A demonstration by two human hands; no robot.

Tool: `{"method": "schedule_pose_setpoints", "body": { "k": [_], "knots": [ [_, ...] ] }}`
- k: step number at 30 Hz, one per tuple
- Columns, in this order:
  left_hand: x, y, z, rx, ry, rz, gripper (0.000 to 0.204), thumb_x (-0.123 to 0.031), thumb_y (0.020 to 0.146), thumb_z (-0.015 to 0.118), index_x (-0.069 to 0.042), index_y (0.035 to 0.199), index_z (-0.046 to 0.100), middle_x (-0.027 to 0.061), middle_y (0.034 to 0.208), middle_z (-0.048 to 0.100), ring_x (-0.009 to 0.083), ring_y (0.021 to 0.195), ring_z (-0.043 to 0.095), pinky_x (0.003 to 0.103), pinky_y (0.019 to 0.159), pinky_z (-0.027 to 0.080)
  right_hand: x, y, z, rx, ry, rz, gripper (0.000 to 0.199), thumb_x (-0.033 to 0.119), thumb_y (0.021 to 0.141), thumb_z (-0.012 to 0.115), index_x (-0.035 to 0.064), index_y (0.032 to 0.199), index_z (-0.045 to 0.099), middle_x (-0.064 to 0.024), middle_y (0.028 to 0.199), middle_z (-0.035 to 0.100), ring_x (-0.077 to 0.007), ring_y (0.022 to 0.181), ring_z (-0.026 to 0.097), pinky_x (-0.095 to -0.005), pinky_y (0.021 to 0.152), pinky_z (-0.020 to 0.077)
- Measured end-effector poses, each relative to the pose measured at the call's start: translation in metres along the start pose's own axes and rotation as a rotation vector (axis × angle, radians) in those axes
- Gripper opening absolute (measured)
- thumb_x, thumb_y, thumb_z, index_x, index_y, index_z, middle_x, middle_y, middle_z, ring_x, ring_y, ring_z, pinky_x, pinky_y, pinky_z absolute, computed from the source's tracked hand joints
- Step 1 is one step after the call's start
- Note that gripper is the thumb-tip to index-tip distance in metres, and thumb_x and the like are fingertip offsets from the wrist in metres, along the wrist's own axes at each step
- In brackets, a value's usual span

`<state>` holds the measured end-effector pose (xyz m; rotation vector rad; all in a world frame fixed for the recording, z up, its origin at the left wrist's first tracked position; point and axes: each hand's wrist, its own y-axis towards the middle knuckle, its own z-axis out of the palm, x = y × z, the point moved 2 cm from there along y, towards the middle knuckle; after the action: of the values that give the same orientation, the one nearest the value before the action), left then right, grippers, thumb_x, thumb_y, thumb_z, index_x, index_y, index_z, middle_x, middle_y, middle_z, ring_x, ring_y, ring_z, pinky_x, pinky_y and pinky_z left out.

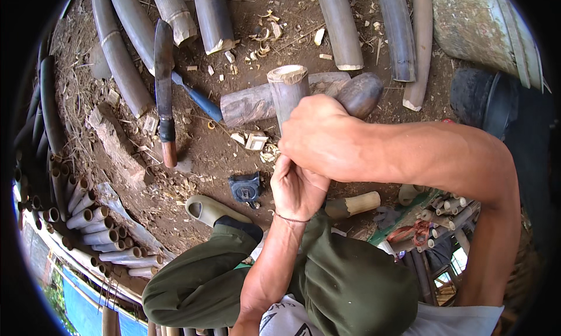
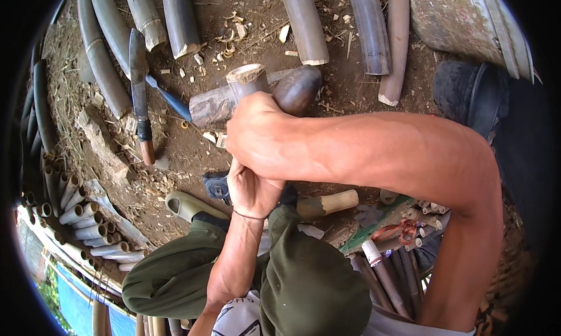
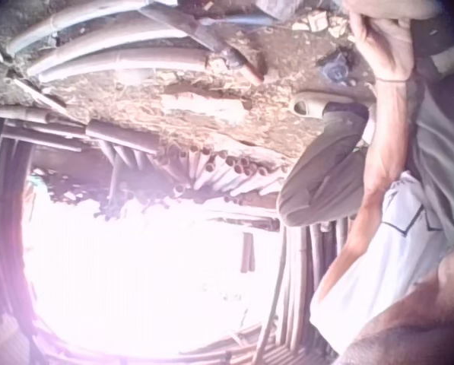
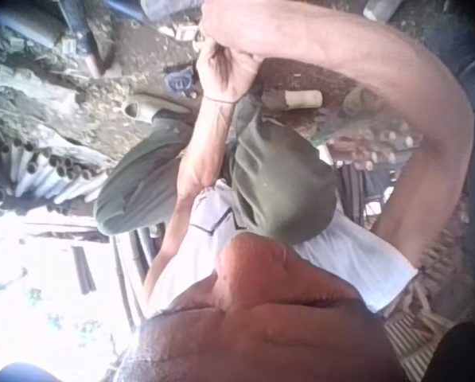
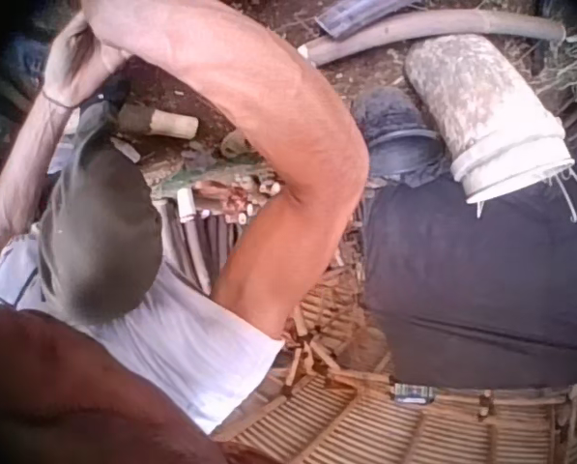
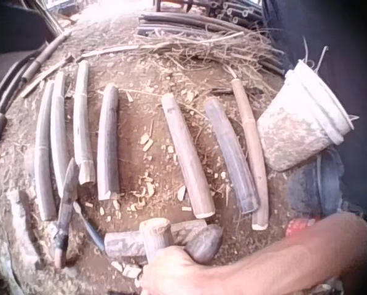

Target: The person carves and fits bamboo pieces together, using a blade to hollow out a joint in one stalk and testing the fit with another bamboo section.

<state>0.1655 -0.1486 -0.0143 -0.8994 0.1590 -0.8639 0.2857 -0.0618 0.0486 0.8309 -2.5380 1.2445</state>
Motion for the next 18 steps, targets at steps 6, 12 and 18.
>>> {"method": "schedule_pose_setpoints", "body": {
  "k": [6, 12, 18],
  "knots": [
    [0.058, -0.006, -0.012, -0.032, 0.05, -0.191, 0.04, -0.042, 0.103, 0.044, -0.014, 0.13, 0.054, 0.0007, 0.121, 0.064, 0.0186, 0.105, 0.059, 0.037, 0.092, 0.046, -0.006, -0.053, 0.076, -0.008, 0.07, 0.033, 0.029, 0.026, 0.072, 0.072, 0.005, 0.091, 0.067, -0.0096, 0.078, 0.071, -0.0233, 0.066, 0.072, -0.0352, 0.055, 0.055],
    [0.018, -0.015, -0.03, -0.343, 0.942, -0.144, 0.037, -0.025, 0.1, 0.047, 0.006, 0.105, 0.067, 0.0122, 0.072, 0.067, 0.0178, 0.055, 0.059, 0.03, 0.056, 0.048, 0.038, -0.058, 0.141, -0.294, 0.648, 0.412, 0.031, 0.03, 0.079, 0.072, 0.0078, 0.099, 0.062, -0.0124, 0.078, 0.069, -0.03, 0.066, 0.07, -0.0424, 0.052, 0.0545],
    [-0.042, -0.001, -0.033, -0.036, 2.133, 0.011, 0.028, -0.018, 0.09, 0.051, 0.0, 0.07, 0.059, 0.0252, 0.063, 0.061, 0.0409, 0.059, 0.064, 0.048, 0.056, 0.052, 0.111, -0.004, 0.169, -0.682, 1.138, 0.714, 0.033, 0.014, 0.085, 0.065, 0.0017, 0.113, 0.055, -0.0212, 0.082, 0.068, -0.0413, 0.072, 0.067, -0.0485, 0.062, 0.0548]
  ]
}}
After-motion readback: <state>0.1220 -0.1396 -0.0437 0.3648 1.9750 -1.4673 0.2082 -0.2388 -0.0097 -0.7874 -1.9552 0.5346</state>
